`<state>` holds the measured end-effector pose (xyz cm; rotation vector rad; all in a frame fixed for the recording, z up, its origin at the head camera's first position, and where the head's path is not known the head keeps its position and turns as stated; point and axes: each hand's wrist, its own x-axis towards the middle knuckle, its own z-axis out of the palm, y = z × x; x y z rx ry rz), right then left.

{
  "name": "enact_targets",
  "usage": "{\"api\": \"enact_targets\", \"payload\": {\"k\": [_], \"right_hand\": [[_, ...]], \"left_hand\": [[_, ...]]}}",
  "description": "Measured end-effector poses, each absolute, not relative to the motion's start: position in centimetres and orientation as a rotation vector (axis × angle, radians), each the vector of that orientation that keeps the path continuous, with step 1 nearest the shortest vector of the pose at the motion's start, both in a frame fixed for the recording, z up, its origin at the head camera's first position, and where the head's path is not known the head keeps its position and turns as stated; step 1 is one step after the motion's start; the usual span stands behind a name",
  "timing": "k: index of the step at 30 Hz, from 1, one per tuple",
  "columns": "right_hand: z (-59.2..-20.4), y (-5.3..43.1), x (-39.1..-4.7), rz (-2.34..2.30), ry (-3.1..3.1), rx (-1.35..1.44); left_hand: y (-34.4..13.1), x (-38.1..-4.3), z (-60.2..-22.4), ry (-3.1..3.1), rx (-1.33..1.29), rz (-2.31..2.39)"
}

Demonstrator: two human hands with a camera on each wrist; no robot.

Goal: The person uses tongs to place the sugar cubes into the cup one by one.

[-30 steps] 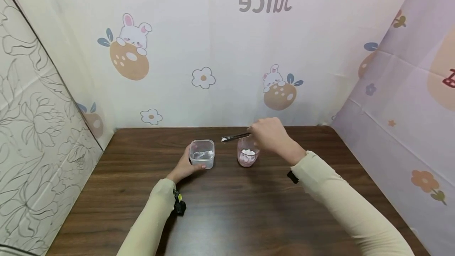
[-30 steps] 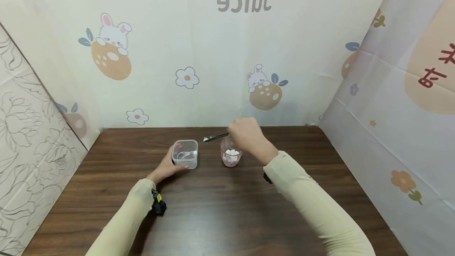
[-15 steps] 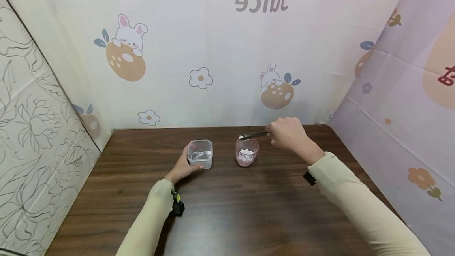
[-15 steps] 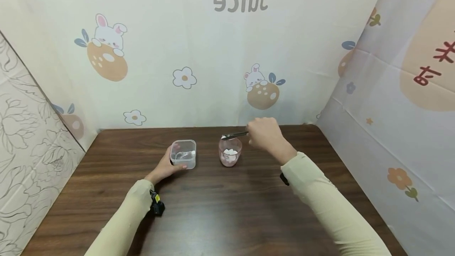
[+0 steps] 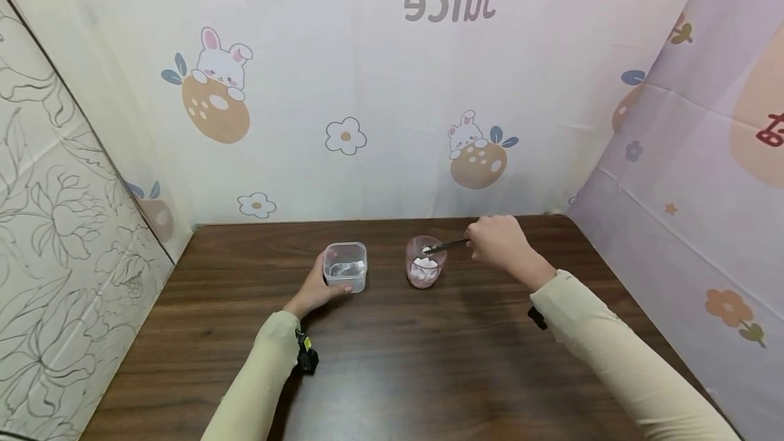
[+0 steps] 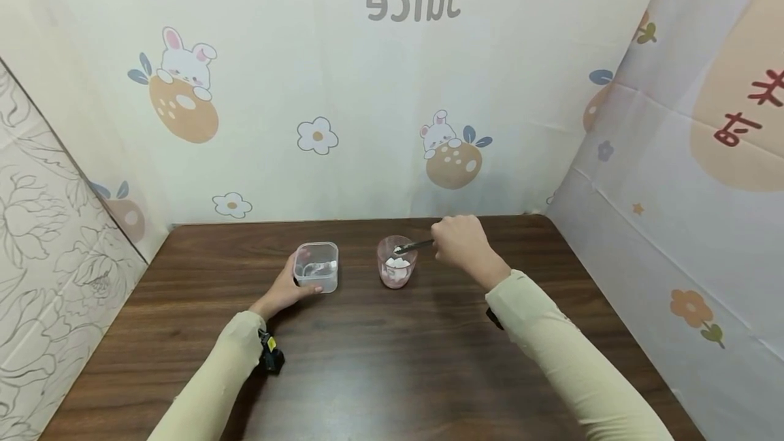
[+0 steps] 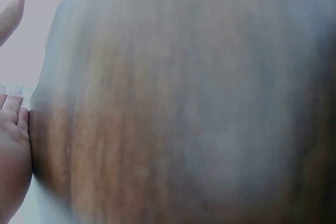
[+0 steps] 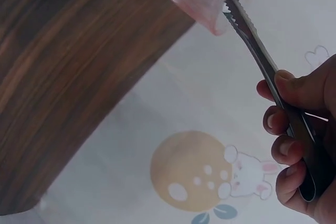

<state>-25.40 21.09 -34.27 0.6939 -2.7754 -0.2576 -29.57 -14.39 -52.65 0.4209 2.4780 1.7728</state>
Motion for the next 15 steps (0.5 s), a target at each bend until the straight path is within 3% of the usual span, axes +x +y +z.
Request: {"api": "enact_targets", "payload": {"k": [15], "right_hand": [[-36.5,20.2,-26.6,-0.379,-2.656,0.763]], "left_hand": [[-14.5,-29.5,-52.6,2.467,0.410,1.778]]}}
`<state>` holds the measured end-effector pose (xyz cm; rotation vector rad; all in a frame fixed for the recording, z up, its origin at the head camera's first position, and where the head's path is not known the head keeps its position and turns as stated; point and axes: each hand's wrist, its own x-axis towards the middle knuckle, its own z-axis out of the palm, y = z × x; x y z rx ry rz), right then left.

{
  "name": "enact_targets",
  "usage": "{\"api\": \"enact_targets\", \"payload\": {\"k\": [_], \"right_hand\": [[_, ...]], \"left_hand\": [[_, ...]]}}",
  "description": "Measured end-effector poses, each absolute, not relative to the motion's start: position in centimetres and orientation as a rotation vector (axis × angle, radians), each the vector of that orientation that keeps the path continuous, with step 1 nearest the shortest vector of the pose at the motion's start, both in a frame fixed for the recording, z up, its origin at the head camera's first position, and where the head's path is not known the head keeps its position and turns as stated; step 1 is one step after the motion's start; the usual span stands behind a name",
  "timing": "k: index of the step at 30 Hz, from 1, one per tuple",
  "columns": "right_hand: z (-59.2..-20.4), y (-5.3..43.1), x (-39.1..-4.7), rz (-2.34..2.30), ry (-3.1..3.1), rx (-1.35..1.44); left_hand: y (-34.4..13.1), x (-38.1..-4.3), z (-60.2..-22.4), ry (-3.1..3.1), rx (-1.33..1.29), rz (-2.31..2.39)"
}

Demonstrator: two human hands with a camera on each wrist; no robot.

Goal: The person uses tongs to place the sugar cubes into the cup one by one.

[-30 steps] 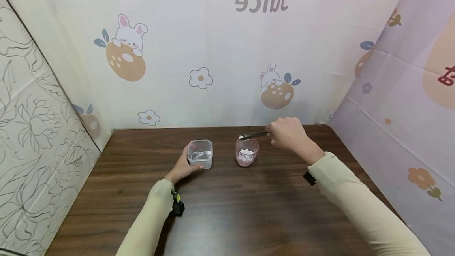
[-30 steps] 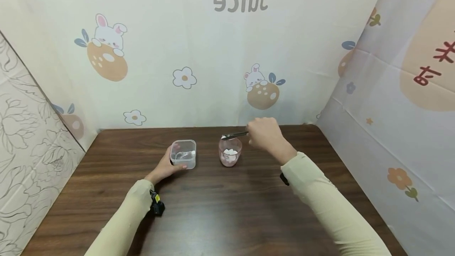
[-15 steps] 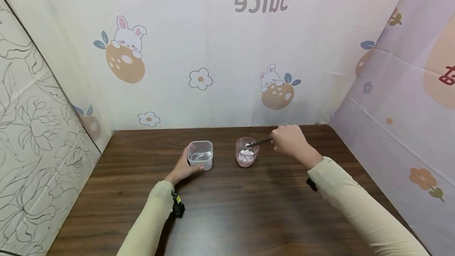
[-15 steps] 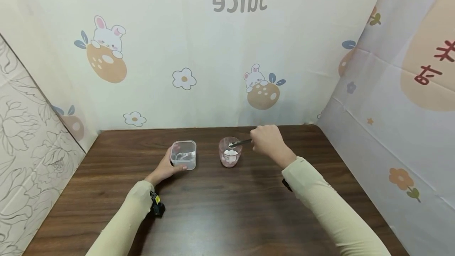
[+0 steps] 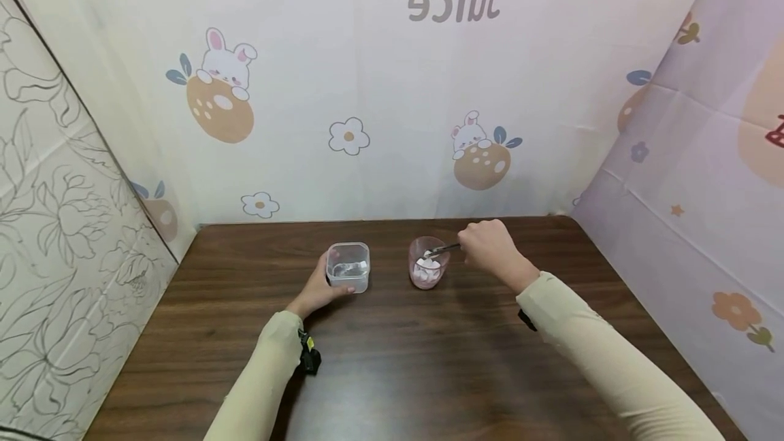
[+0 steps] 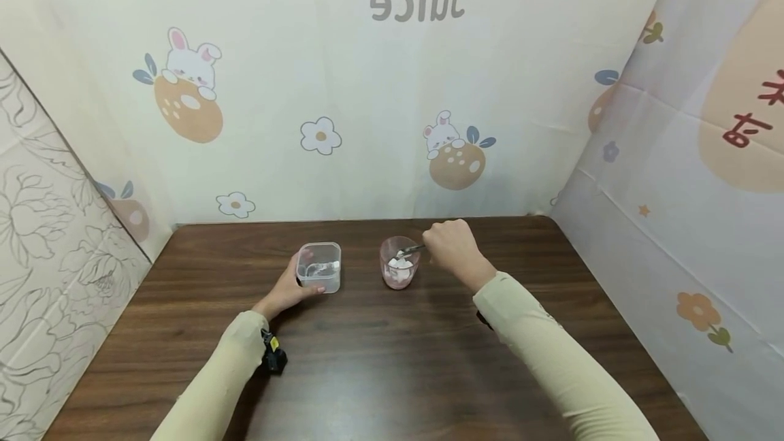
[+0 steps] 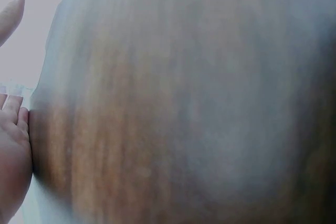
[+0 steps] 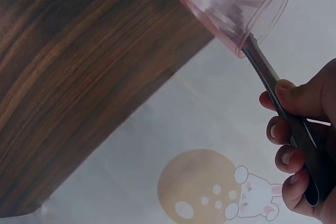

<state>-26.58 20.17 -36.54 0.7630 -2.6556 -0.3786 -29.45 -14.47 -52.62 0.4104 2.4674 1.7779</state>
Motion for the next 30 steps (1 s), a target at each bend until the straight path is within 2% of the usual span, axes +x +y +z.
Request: {"api": "enact_targets", "payload": {"k": [7,14,25,30], "right_hand": [[-36.5,20.1,-26.4,-0.408,-2.665,0.762],[-35.3,20.1,-26.3,-0.390,-2.659,0.755],[-32.6,18.8,-25.2,-0.327,-2.599,0.789],[-32.1,17.6,-24.6,-0.341,-2.566,0.814]], "left_hand": [[-14.4,-29.4,-52.7,2.445,0.408,1.803],[-14.3,-28.1,-50.1,2.424,0.469,1.805],[-14.8,-29.4,-52.9,2.521,0.618,1.825],[-14.7,-29.2,-52.9,2.489,0.576,1.837]]}}
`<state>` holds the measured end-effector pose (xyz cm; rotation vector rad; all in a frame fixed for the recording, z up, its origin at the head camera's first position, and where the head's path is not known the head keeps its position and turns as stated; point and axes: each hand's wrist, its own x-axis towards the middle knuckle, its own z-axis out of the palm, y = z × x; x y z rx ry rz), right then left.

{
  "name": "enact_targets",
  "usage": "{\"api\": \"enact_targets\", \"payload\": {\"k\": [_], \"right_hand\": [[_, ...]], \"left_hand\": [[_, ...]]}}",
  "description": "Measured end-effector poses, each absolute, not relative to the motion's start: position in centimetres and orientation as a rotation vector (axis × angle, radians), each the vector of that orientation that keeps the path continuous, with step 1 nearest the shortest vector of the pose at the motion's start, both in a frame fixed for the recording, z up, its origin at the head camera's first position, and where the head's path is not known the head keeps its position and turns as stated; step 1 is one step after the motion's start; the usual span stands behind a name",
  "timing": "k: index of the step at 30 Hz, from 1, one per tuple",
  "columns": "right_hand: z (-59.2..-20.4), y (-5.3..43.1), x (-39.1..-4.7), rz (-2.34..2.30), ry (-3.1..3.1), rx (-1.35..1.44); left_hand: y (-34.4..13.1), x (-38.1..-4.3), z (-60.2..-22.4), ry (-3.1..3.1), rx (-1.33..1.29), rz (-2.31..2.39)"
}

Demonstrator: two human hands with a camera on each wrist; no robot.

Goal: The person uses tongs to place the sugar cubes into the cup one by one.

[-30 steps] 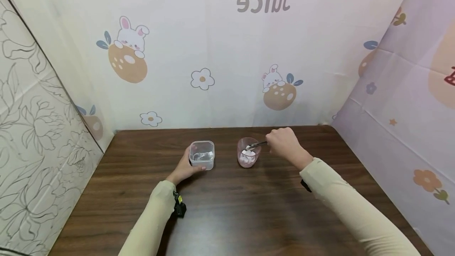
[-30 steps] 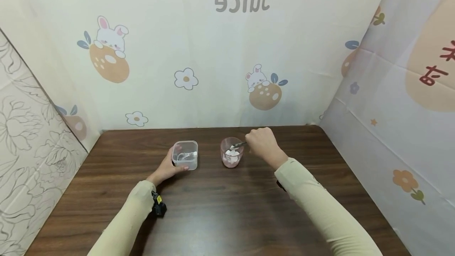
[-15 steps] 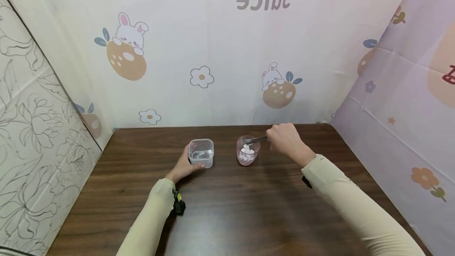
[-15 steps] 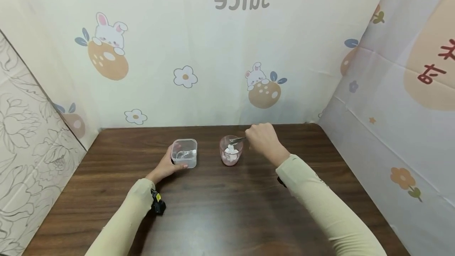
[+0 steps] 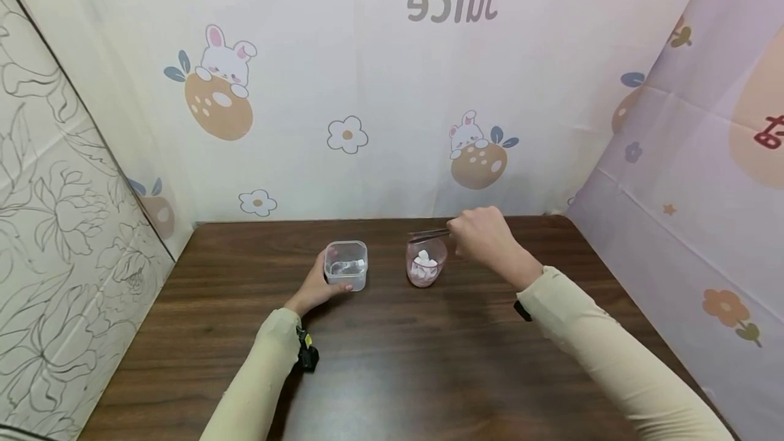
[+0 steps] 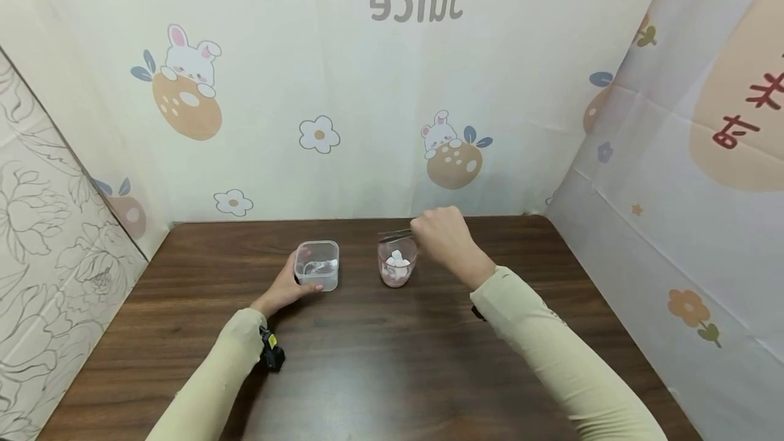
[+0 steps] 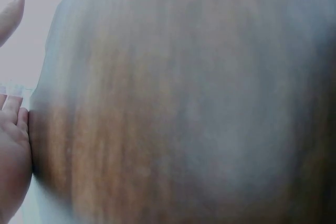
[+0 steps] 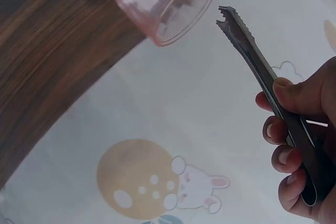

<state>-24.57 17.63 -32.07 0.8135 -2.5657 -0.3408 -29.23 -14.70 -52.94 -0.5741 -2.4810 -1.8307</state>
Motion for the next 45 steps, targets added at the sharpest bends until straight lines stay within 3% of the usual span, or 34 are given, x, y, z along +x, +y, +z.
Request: {"api": "enact_targets", "payload": {"k": [15,35,45], "right_hand": [[-32.4,12.4,-25.0,-0.357,-2.418,0.932],[-34.6,6.8,-27.4,-0.486,-2.461,0.954],[-35.1,4.0,-27.7,-0.768,-2.490,0.938]], "left_hand": [[-14.2,-26.9,-48.5,-2.581,-0.519,-1.876],[-14.4,-27.3,-48.8,-2.561,-0.526,-1.911],[-14.5,-27.8,-49.4,-2.550,-0.522,-1.933]]}}
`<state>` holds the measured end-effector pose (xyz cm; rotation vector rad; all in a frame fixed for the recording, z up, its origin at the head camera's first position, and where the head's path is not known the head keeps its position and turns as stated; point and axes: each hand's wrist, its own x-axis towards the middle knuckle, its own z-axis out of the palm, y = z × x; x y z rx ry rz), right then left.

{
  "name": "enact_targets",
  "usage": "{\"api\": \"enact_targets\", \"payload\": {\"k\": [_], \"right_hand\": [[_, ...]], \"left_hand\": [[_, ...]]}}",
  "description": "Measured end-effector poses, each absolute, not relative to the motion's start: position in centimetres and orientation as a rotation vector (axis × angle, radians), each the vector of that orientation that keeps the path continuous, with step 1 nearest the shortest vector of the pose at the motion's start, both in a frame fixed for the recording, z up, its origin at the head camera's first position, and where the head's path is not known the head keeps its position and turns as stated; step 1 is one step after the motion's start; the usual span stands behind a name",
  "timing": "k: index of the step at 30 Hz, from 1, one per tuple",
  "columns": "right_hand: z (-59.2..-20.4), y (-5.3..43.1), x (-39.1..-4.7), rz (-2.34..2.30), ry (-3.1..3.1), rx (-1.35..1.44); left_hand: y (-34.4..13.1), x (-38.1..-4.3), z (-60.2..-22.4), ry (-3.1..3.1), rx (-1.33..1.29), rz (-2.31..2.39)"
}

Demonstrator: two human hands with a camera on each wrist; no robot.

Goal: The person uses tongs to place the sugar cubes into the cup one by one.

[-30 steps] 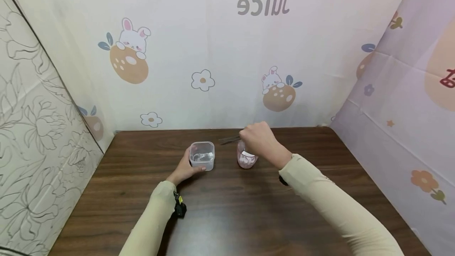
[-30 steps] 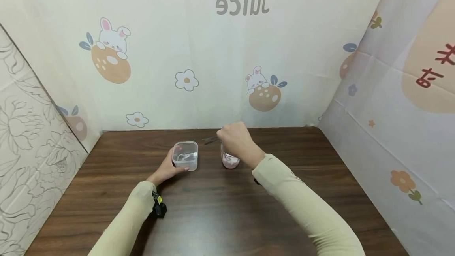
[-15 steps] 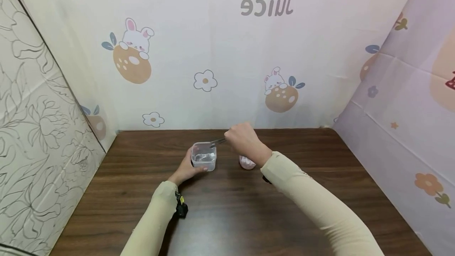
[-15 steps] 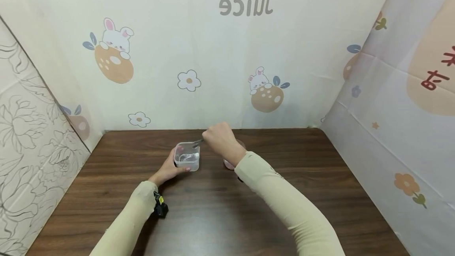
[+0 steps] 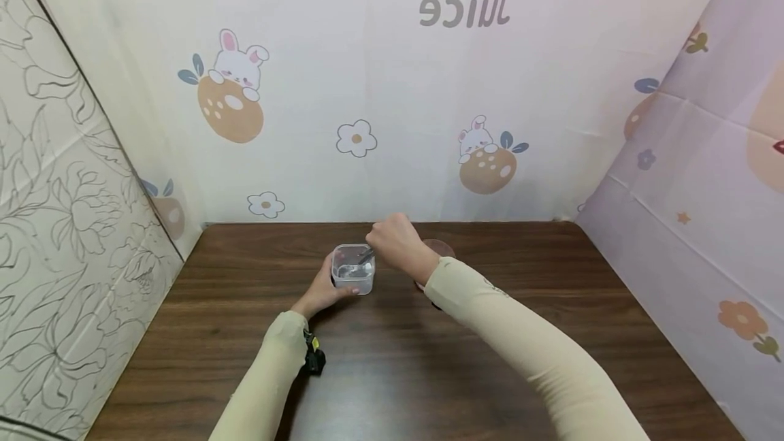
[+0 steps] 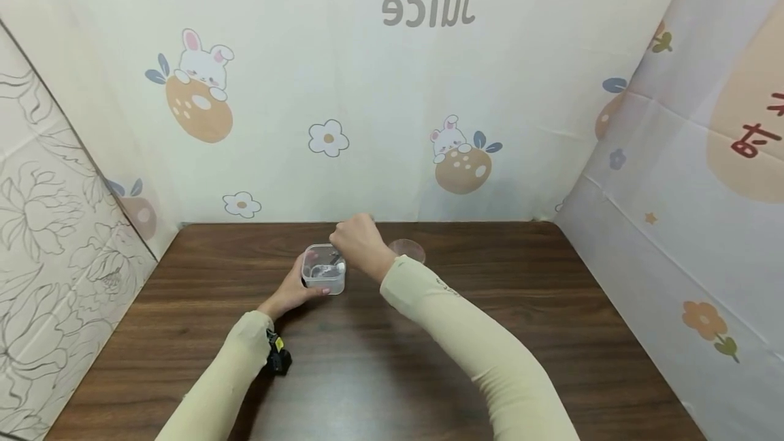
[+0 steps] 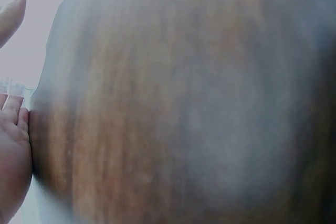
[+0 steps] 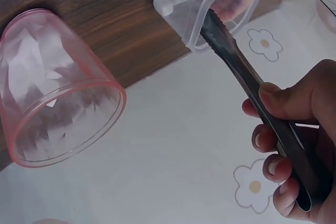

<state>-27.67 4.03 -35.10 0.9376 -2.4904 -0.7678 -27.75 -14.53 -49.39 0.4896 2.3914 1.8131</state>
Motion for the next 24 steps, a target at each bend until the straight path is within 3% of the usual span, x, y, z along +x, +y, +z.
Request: {"api": "enact_targets", "payload": {"k": [8,24], "right_hand": [[-35.7,3.1,-28.1,-0.854,-2.472,0.930],[-35.8,0.4,-28.2,-1.113,-2.524,0.889]], "left_hand": [[-14.5,-29.3,-52.3,2.439,0.455,1.812],[-14.7,-29.4,-52.3,2.404,0.435,1.807]]}}
